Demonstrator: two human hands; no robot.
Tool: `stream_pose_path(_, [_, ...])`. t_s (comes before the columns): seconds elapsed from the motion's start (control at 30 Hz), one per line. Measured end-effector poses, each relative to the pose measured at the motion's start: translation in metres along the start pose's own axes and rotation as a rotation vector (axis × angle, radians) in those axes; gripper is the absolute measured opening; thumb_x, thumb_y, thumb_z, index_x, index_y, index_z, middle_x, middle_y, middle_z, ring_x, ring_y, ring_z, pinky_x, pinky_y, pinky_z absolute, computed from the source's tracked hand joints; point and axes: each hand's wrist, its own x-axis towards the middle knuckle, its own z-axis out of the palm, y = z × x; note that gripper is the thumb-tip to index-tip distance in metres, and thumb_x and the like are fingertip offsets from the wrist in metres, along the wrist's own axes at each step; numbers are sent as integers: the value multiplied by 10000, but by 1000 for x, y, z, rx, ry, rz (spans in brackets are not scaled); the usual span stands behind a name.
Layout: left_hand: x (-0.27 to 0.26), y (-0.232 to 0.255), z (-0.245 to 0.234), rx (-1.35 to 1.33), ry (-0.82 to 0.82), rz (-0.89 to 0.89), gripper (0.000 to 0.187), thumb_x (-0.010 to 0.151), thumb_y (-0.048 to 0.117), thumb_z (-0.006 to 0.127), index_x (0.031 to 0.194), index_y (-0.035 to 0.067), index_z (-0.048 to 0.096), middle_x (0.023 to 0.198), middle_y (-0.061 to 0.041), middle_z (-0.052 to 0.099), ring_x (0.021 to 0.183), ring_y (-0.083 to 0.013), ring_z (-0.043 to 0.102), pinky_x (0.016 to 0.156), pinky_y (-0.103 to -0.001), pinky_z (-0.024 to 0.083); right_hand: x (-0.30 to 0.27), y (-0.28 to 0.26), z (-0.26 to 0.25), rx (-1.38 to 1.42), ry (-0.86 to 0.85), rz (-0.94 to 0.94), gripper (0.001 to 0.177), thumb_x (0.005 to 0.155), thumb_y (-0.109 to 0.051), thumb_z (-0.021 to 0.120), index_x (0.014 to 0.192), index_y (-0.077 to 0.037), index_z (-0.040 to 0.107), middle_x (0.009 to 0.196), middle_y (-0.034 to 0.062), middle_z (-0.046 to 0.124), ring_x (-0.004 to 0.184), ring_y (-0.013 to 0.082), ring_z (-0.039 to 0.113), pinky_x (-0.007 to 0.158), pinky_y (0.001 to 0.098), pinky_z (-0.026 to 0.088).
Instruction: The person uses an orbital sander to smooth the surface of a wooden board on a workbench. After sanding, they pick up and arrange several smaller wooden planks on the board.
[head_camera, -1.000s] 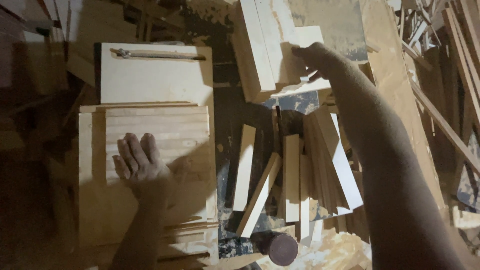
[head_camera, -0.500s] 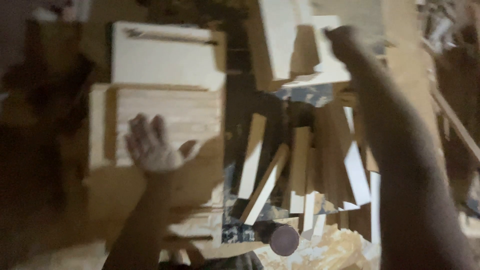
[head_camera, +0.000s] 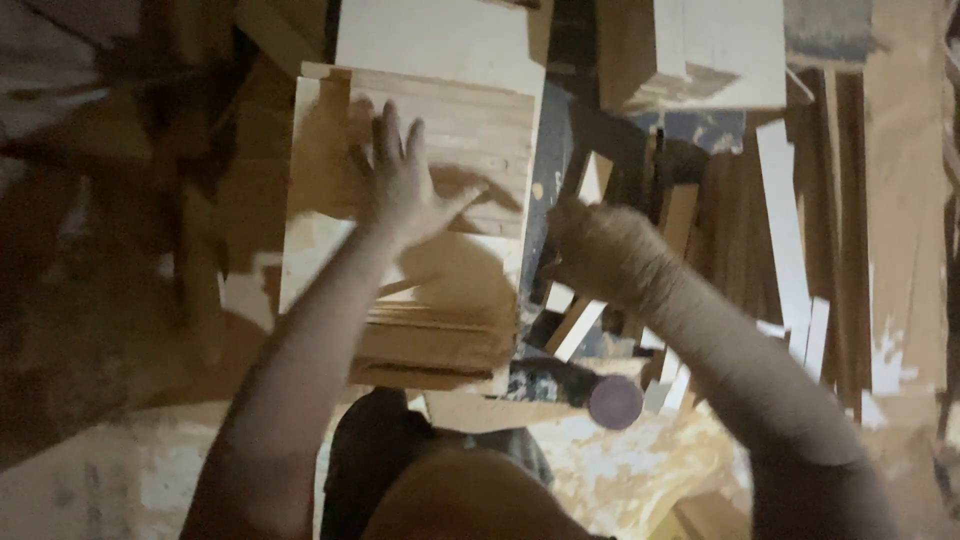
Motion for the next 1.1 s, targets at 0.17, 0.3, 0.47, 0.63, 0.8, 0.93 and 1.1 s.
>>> stream_pose_path(0.17, [57, -33, -83, 350, -67, 439, 924, 969, 235, 865, 1801, 162, 468, 1805, -274, 231, 1612, -523, 459, 1146, -749, 516, 18, -33, 84, 211, 140, 27, 1510, 733, -700, 981, 1846, -231, 76, 1730, 306, 337, 1542, 567, 486, 1049, 613, 632])
stream_pose_path(0.3, [47, -72, -75, 210, -340, 340, 1264, 824, 173, 981, 1864, 270, 268, 1900, -163, -6, 1702, -530, 259, 1203, -833, 445, 58, -9, 84, 374, 222, 94, 1709, 594, -631, 1097, 1845, -191, 18, 1820, 372, 70, 1643, 643, 279, 1209, 699, 538])
stream_pose_path(0.47, [-2, -56, -89, 278, -352, 365, 1678, 441, 829, 983, 1770, 16, 360, 1880, -240, 185, 1701, -493, 270, 1351, -733, 245, 93, -4, 107, 556, 424, -102, 1682, 632, -807, 972, 1791, 2, 60, 1746, 510, 174, 1568, 767, 199, 1332, 771, 324])
stream_pose_path(0.63, [-5, -61, -71, 448, -312, 406, 1484, 675, 758, 909, 1782, -29, 312, 1880, -266, 173, 1737, -482, 116, 1406, -551, 203, 105, -19, 120, 629, 308, 3, 1717, 546, -854, 977, 1814, -164, 50, 1776, 475, 90, 1530, 727, 376, 1300, 768, 393])
stream_pose_path(0.8, [-8, -69, -67, 498, -282, 444, 1489, 668, 768, 911, 1778, -39, 336, 1882, -275, 190, 1740, -482, 117, 1435, -496, 117, 82, -34, 104, 515, 237, 119, 1576, 615, -735, 987, 1819, -218, 112, 1804, 380, 146, 1592, 549, 472, 1236, 668, 462])
stream_pose_path(0.93, [-8, -64, -74, 455, -289, 469, 1480, 631, 718, 945, 1758, -43, 359, 1851, -287, 238, 1698, -530, 209, 1367, -546, 277, 85, -32, 104, 418, 247, 148, 1595, 594, -723, 997, 1824, -169, 145, 1790, 335, 213, 1620, 460, 460, 1230, 657, 438])
stream_pose_path(1.1, [-6, -65, -72, 517, -270, 489, 1447, 628, 733, 929, 1745, -15, 394, 1817, -276, 296, 1665, -543, 284, 1286, -571, 413, 87, -31, 90, 541, 216, 96, 1758, 485, -671, 1075, 1840, -217, 51, 1782, 379, 132, 1603, 600, 419, 1187, 724, 481])
